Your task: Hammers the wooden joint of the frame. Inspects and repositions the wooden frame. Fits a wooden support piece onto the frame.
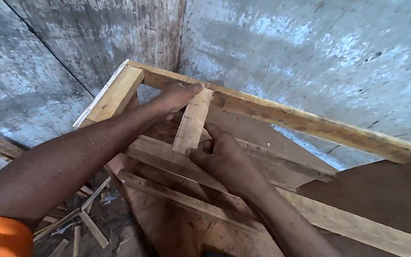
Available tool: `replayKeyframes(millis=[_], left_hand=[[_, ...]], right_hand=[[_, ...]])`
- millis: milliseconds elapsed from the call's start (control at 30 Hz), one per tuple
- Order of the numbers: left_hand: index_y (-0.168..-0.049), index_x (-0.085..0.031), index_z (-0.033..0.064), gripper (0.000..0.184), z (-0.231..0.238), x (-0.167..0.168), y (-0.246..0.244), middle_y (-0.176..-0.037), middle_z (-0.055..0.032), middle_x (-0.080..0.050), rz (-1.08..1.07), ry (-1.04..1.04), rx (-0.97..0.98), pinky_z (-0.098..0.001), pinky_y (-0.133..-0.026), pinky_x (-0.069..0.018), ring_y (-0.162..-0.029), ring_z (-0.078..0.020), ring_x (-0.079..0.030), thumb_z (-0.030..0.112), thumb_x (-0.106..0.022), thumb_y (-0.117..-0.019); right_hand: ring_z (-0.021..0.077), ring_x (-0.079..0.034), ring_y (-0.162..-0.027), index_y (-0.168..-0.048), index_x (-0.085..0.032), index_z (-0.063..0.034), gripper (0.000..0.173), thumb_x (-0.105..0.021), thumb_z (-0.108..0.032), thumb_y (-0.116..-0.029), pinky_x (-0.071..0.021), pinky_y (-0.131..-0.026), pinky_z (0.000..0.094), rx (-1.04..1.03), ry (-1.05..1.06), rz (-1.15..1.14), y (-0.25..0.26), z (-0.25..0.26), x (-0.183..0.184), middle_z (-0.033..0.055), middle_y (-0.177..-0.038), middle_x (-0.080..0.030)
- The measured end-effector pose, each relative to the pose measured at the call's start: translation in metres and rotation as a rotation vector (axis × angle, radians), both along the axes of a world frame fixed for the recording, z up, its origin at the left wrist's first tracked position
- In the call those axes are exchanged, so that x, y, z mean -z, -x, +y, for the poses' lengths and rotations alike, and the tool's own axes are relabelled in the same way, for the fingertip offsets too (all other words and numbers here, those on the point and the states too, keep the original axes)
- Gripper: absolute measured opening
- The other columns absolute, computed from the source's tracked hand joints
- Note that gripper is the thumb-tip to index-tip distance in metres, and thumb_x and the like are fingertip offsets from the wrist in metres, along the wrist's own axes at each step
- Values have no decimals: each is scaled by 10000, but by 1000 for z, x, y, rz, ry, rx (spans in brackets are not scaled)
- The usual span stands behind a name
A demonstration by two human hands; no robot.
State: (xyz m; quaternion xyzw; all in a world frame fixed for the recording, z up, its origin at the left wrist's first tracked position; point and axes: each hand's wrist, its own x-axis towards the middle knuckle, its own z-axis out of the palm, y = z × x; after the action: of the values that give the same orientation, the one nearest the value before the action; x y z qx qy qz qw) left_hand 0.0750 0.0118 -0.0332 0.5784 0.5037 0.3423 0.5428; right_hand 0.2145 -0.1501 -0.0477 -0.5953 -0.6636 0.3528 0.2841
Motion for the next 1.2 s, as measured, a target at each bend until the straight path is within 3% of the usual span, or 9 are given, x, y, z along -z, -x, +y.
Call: replayKeyframes(millis=[100, 167, 333, 500, 633, 767, 1000, 1067, 1200], left_hand=[[-1186, -664, 7, 548, 1, -1, 1, -1061, -135, -735, 43, -18, -1, -414, -834, -611, -935, -207, -734, 520, -568, -1017], [-1172, -668, 11, 544, -1, -3, 0, -1036, -132, -736, 70, -29, -3, -410, -814, -615, -908, -204, -736, 523, -561, -1020], [-1175, -653, -2, 543, 0, -5, -2, -1009, -134, -739, 84, -35, -10, -402, -805, -625, -880, -200, -743, 509, -606, -1001], [-1163, -649, -24, 568, 0, 4, -3, -1012, -158, -738, 19, -53, -29, -419, -814, -625, -889, -220, -746, 519, -598, -1003], [-1156, -653, -18, 592, -2, 4, -3, -1022, -160, -733, 76, -62, -37, -431, -824, -620, -903, -223, -741, 549, -558, -1013], [-1132, -656, -18, 604, 0, 6, -4, -1012, -169, -728, 71, -73, -40, -449, -813, -617, -893, -239, -737, 564, -549, -1012], [-1103, -670, -4, 587, 0, 8, -3, -997, -158, -733, 29, -61, -48, -442, -802, -621, -883, -232, -740, 565, -563, -1005], [-1119, -672, -3, 592, 0, 7, -3, -993, -157, -738, 6, -46, -37, -432, -795, -626, -879, -231, -744, 567, -556, -1008], [-1149, -665, -10, 598, 1, 10, -3, -1018, -166, -738, -15, -43, -36, -452, -816, -623, -905, -243, -744, 561, -555, -1009]], right_hand=[[135, -593, -504, -1514, -423, -156, 650, -727, -269, -951, -497, -430, 325, -4, -1, -34, 3, 6, -1, -11, -691, -673], [153, -552, -439, -1502, -439, -192, 622, -711, -312, -956, -446, -359, 322, -15, -14, -36, -1, 0, 1, -5, -648, -650], [156, -612, -469, -1343, -563, -191, 419, -717, -299, -968, -478, -373, 310, -39, -51, 39, -3, -2, 0, -9, -675, -701], [161, -559, -447, -1423, -488, -209, 490, -671, -366, -996, -439, -346, 329, -46, -51, -62, -2, -6, -1, -12, -666, -655], [134, -613, -550, -1427, -460, -145, 539, -675, -373, -989, -533, -478, 353, -18, -39, -169, 6, 3, -1, -15, -722, -656], [172, -529, -441, -1392, -482, -157, 530, -644, -453, -983, -445, -366, 374, -4, -49, -223, 0, -8, 1, -1, -641, -599], [167, -570, -472, -1360, -500, -159, 517, -637, -476, -976, -483, -394, 387, 9, -49, -232, 2, -4, 4, -16, -646, -615], [174, -537, -438, -1311, -522, -163, 475, -635, -480, -976, -449, -365, 383, 12, -54, -222, 0, -6, 4, -9, -620, -594], [179, -546, -449, -1374, -498, -165, 519, -632, -475, -979, -453, -369, 387, 5, -54, -225, -1, -9, 2, -1, -647, -614]])
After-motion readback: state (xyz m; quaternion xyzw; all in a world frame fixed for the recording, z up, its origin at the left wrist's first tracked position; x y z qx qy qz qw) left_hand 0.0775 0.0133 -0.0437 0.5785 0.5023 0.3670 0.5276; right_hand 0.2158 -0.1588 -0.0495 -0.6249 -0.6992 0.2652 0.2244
